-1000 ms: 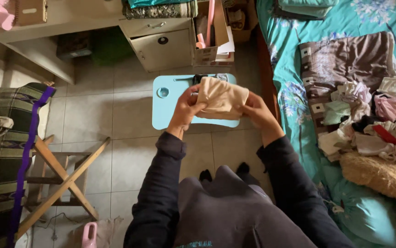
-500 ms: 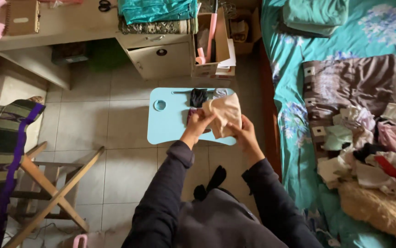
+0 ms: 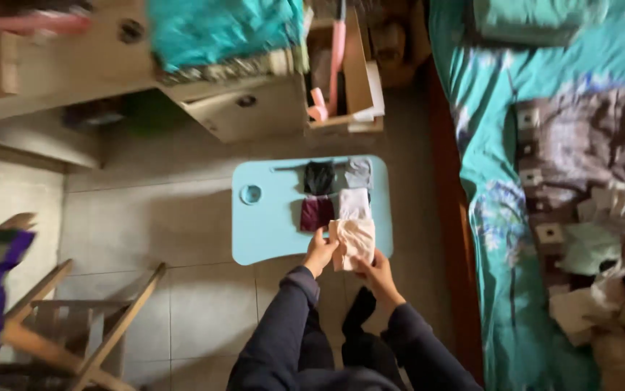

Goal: The person folds several pieces of underwear by hand on a small table, picking them up one by one from a pile on a bed. They fold white, black, maroon, beige, and pink garments, placing each neatly onto the table.

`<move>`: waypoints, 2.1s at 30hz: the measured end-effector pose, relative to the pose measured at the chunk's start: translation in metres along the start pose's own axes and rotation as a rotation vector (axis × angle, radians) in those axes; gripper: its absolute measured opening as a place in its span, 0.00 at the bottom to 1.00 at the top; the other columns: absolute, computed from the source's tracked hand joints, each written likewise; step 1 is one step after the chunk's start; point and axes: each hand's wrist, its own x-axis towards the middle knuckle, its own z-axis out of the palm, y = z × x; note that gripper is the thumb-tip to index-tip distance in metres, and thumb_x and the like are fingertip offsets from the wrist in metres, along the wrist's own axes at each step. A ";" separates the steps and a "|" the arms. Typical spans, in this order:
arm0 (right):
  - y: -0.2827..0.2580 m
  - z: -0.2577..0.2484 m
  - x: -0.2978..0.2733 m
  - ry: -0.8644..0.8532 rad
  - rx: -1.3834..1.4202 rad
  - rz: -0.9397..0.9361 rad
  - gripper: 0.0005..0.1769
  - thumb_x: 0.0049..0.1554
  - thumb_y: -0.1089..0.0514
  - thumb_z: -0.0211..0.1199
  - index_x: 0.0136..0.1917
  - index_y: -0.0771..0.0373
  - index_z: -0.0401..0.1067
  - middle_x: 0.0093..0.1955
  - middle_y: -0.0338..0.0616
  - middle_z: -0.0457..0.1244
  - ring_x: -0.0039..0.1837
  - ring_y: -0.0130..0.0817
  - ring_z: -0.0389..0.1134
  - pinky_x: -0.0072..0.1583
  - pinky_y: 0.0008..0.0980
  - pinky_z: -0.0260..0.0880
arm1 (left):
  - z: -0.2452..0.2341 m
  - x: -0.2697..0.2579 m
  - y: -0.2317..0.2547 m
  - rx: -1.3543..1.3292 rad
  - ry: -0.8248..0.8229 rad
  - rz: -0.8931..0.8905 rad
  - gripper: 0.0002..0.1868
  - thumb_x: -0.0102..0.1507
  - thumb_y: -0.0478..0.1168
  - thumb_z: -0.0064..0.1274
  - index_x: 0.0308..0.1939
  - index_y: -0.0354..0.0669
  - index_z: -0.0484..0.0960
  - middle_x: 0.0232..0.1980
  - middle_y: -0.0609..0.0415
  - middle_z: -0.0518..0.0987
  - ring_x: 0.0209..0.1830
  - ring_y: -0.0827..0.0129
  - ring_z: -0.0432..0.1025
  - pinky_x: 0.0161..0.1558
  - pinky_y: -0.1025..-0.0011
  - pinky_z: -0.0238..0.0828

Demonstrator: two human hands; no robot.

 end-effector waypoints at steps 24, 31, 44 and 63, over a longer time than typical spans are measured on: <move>0.183 -0.073 0.322 0.519 -0.593 -0.325 0.16 0.55 0.57 0.71 0.53 0.67 0.73 0.40 0.45 0.68 0.42 0.33 0.67 0.46 0.33 0.69 | 0.076 0.256 -0.196 0.288 0.134 0.349 0.42 0.57 0.30 0.58 0.76 0.48 0.62 0.54 0.41 0.83 0.51 0.49 0.79 0.51 0.60 0.76; 0.169 -0.072 0.315 0.520 -0.607 -0.326 0.18 0.56 0.53 0.68 0.54 0.66 0.73 0.40 0.47 0.69 0.42 0.35 0.70 0.45 0.34 0.71 | 0.076 0.256 -0.191 0.436 0.123 0.440 0.39 0.55 0.30 0.63 0.70 0.44 0.68 0.60 0.36 0.78 0.58 0.44 0.74 0.57 0.57 0.72; 0.130 -0.127 0.225 0.523 -0.485 -0.183 0.28 0.56 0.46 0.69 0.63 0.64 0.74 0.45 0.47 0.72 0.45 0.32 0.72 0.48 0.33 0.72 | 0.071 0.164 -0.086 0.468 0.018 0.415 0.40 0.55 0.32 0.61 0.72 0.45 0.66 0.54 0.48 0.80 0.48 0.60 0.77 0.51 0.62 0.74; -0.033 -0.358 -0.290 1.220 0.678 -0.529 0.10 0.64 0.50 0.63 0.57 0.54 0.74 0.47 0.35 0.70 0.46 0.25 0.70 0.48 0.32 0.73 | 0.291 -0.165 0.202 0.267 -0.719 0.841 0.20 0.64 0.36 0.60 0.61 0.46 0.80 0.51 0.55 0.85 0.46 0.69 0.79 0.46 0.68 0.74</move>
